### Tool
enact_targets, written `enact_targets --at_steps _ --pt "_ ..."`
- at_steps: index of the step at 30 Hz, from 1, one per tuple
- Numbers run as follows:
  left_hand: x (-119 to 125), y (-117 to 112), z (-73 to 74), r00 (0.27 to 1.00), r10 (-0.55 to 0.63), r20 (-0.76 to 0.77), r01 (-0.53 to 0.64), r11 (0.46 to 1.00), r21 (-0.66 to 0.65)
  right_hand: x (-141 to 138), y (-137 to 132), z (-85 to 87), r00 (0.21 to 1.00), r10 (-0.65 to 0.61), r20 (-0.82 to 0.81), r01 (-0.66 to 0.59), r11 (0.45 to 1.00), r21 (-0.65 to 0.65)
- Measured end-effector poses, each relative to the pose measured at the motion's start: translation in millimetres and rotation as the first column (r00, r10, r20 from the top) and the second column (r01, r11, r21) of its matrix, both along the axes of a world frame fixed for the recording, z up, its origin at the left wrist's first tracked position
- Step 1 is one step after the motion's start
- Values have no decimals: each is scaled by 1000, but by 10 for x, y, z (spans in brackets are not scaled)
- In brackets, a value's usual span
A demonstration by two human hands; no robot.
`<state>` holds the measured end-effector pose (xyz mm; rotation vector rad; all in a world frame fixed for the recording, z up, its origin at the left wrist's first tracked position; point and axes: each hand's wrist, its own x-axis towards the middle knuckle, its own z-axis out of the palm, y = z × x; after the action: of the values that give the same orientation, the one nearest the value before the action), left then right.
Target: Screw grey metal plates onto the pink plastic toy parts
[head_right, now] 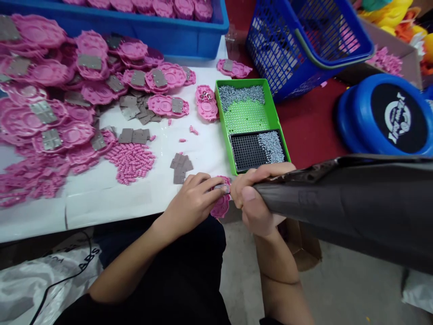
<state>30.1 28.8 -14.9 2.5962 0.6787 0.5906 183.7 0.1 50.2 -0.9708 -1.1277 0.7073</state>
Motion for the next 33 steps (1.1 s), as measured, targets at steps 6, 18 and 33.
enact_targets --at_steps 6,18,33 --pt "15 6 2 1000 -6 -5 6 1000 -20 37 32 6 997 82 -8 -82 996 -26" --pt "37 51 33 998 -20 -52 17 998 -61 133 119 -34 909 417 -4 -417 908 36" --pt "59 83 11 998 -38 -48 34 997 -70 154 170 38 954 285 -96 -288 957 -27"
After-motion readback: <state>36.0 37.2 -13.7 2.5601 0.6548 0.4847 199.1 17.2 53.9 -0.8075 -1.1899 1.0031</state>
